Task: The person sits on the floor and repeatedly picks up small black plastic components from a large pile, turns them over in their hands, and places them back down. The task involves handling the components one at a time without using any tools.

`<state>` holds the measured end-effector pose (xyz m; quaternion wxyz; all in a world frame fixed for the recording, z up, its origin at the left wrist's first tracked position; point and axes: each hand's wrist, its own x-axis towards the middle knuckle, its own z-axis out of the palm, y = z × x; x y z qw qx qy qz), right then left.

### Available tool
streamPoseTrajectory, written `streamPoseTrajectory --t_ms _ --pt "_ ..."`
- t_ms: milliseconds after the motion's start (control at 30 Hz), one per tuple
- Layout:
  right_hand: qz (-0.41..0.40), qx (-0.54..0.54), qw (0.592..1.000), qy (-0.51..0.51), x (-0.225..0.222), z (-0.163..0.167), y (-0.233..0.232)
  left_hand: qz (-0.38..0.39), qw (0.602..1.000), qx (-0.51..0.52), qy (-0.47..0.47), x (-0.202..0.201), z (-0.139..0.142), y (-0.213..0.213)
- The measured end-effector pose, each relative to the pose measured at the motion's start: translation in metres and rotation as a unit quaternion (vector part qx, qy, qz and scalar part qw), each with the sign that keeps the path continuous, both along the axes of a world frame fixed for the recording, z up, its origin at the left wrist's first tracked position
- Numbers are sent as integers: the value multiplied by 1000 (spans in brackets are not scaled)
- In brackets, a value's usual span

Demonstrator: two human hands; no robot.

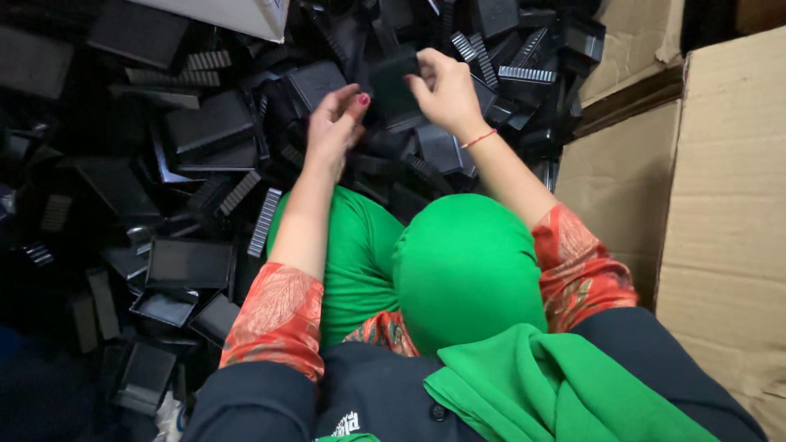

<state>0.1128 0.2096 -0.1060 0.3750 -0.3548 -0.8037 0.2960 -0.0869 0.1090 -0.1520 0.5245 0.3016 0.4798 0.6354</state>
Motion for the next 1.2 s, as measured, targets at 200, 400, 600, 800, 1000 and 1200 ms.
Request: streamPoseTrajectory --t_ms 200,400,600,800,1000,1200 --pt "81 -91 990 -65 -32 1 -27 -122 931 -45 -341 7 17 -40" --pt "-71 -65 995 -7 -29 -18 15 74 953 -11 -293 -6 -12 -34" --pt "-61 8 988 -143 -60 -36 48 19 952 24 -305 7 -32 -14" --pt "71 -98 985 -126 -64 -34 66 -13 954 26 -299 21 -33 -9" --pt "31 -330 940 82 -52 -20 46 46 966 -9 -252 23 -33 3" --pt "205 -20 978 -10 -33 8 -21 61 960 27 -272 18 -21 4"
